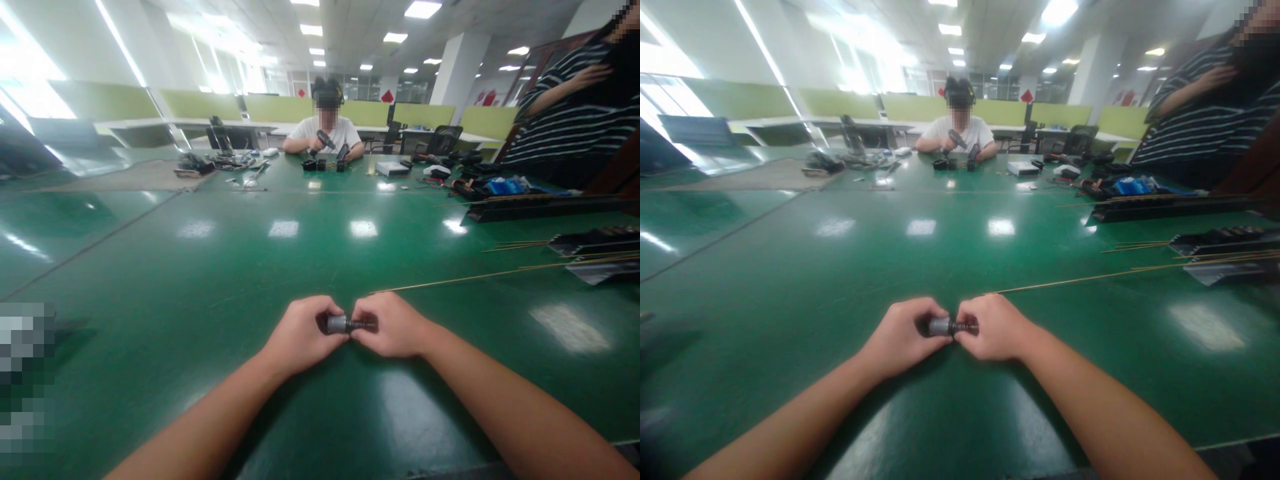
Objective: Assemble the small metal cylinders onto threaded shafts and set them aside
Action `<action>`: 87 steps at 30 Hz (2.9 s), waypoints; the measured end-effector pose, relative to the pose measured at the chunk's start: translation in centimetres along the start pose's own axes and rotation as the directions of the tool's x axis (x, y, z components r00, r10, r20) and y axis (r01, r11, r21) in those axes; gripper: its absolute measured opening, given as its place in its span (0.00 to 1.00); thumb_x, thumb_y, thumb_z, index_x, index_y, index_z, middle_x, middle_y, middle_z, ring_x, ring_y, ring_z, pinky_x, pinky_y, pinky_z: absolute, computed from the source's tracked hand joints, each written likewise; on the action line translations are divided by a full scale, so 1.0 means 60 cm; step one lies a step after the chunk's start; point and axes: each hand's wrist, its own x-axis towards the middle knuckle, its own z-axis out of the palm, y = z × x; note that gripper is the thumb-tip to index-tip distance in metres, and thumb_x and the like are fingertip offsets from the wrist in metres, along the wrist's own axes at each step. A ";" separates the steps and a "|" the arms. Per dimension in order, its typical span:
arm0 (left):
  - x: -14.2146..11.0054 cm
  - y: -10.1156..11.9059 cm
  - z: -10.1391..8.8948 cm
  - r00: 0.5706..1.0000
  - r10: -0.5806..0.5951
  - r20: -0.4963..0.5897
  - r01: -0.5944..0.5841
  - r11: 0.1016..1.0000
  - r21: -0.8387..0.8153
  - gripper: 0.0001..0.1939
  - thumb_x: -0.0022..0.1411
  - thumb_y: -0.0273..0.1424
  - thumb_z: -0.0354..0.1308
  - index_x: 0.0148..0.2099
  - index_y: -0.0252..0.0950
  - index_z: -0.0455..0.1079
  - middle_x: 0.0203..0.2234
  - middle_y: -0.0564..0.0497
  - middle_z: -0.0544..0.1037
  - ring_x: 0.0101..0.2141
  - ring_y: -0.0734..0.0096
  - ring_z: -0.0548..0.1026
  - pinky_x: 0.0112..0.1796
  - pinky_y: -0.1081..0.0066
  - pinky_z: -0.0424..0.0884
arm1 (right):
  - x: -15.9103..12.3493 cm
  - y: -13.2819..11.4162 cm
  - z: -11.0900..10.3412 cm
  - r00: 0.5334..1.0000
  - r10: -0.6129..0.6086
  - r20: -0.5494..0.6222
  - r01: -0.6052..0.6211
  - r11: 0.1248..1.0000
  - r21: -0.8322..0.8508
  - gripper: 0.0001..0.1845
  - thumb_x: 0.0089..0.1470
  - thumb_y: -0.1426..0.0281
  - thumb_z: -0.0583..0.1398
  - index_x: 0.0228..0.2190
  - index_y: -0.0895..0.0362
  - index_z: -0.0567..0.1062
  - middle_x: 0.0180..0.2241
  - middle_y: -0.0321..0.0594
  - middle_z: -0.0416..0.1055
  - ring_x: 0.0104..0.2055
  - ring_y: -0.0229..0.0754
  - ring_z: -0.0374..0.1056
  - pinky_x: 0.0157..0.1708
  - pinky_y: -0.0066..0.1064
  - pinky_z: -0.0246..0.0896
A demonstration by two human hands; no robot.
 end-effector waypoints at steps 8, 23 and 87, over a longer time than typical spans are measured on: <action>-0.001 -0.001 -0.001 1.000 -0.009 0.003 0.009 1.000 -0.002 0.08 0.50 0.32 0.67 0.32 0.37 0.73 0.28 0.54 0.78 0.29 0.71 0.74 0.33 0.72 0.66 | 0.000 0.000 0.002 1.000 0.030 -0.008 -0.030 1.000 -0.010 0.04 0.50 0.69 0.64 0.29 0.56 0.76 0.27 0.36 0.76 0.28 0.38 0.69 0.30 0.28 0.56; 0.000 -0.012 -0.001 1.000 -0.006 0.005 0.006 1.000 -0.007 0.08 0.50 0.29 0.68 0.34 0.38 0.74 0.29 0.55 0.78 0.30 0.72 0.74 0.33 0.72 0.67 | 0.000 0.003 -0.001 0.998 0.056 0.005 -0.056 0.998 0.000 0.05 0.51 0.68 0.63 0.29 0.56 0.76 0.27 0.36 0.75 0.28 0.37 0.68 0.29 0.27 0.55; 0.006 -0.030 -0.026 0.993 -0.032 -0.116 0.037 0.998 0.042 0.10 0.51 0.28 0.67 0.37 0.38 0.74 0.33 0.53 0.79 0.35 0.68 0.77 0.39 0.68 0.70 | 0.010 -0.002 -0.007 0.986 0.164 -0.024 -0.161 0.983 0.085 0.07 0.56 0.66 0.61 0.33 0.56 0.77 0.26 0.36 0.75 0.27 0.36 0.67 0.28 0.26 0.54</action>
